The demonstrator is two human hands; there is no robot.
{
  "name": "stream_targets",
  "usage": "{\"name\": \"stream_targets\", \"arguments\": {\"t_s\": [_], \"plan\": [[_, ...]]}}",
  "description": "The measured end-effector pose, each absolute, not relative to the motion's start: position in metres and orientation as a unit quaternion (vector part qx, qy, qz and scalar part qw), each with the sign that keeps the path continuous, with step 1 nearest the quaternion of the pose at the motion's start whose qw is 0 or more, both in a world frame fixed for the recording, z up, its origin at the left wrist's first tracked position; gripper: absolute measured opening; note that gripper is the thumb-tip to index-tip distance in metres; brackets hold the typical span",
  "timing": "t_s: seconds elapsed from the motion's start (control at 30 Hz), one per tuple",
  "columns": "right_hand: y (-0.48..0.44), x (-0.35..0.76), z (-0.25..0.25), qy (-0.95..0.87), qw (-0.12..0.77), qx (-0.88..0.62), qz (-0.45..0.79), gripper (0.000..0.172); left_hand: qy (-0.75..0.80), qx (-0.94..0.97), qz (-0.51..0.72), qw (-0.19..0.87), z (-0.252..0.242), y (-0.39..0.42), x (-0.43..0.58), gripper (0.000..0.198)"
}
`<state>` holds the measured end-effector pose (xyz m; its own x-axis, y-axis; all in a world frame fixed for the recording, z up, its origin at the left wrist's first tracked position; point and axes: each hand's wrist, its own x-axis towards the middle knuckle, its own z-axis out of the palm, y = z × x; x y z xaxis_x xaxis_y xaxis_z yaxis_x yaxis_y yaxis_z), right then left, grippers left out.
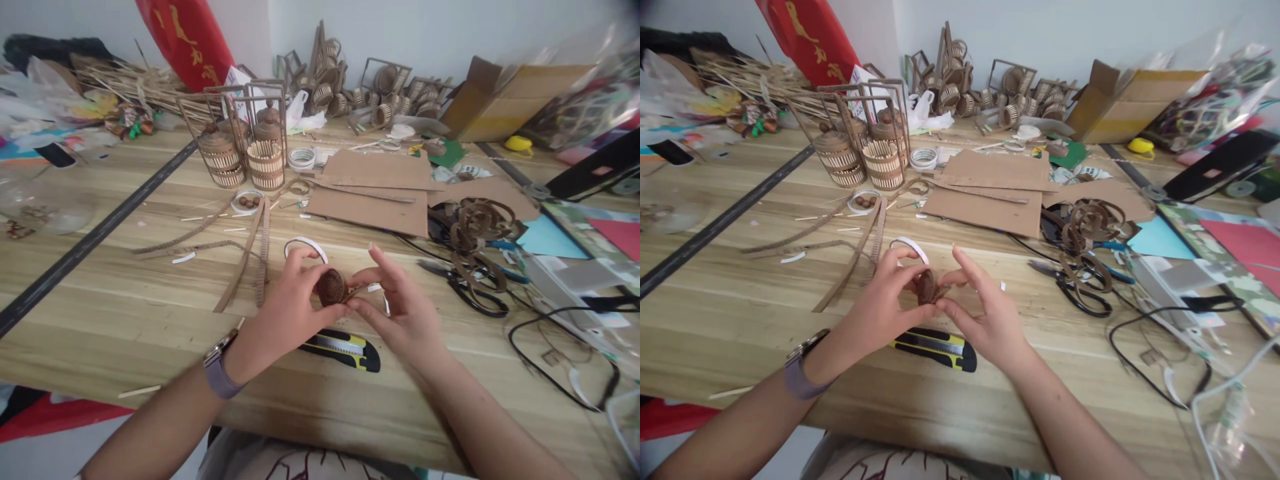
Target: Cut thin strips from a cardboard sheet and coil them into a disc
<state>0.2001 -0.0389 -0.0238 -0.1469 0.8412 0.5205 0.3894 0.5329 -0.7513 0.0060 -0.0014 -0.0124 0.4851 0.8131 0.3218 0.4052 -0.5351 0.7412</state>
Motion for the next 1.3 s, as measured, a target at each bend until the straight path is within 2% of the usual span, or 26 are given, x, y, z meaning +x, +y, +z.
{"name": "stream_targets", "arguments": {"t_s": [0.27, 0.47, 0.7, 0.93, 1.3], "plan": [[-0.041, 0.193, -0.03, -0.714, 0.525, -0.41, 0.217, 0.073, 0.369, 0.803, 0.29, 0.368, -0.007, 0.0, 0.006, 0.037], [-0.044, 0.192, -0.026, -0.683, 0.557, -0.411, 0.231, 0.066, 0.358, 0.788, 0.294, 0.406, -0.007, -0.001, 0.006, 0.066], [-0.044, 0.192, -0.019, -0.64, 0.596, -0.4, 0.275, 0.056, 0.319, 0.797, 0.281, 0.429, -0.006, 0.002, 0.002, 0.072], [-0.042, 0.194, -0.014, -0.601, 0.616, -0.399, 0.315, 0.044, 0.315, 0.784, 0.285, 0.452, -0.003, 0.003, 0.002, 0.063], [-0.047, 0.188, -0.013, -0.603, 0.639, -0.386, 0.282, 0.043, 0.283, 0.773, 0.307, 0.478, 0.001, 0.001, 0.002, 0.049]]}}
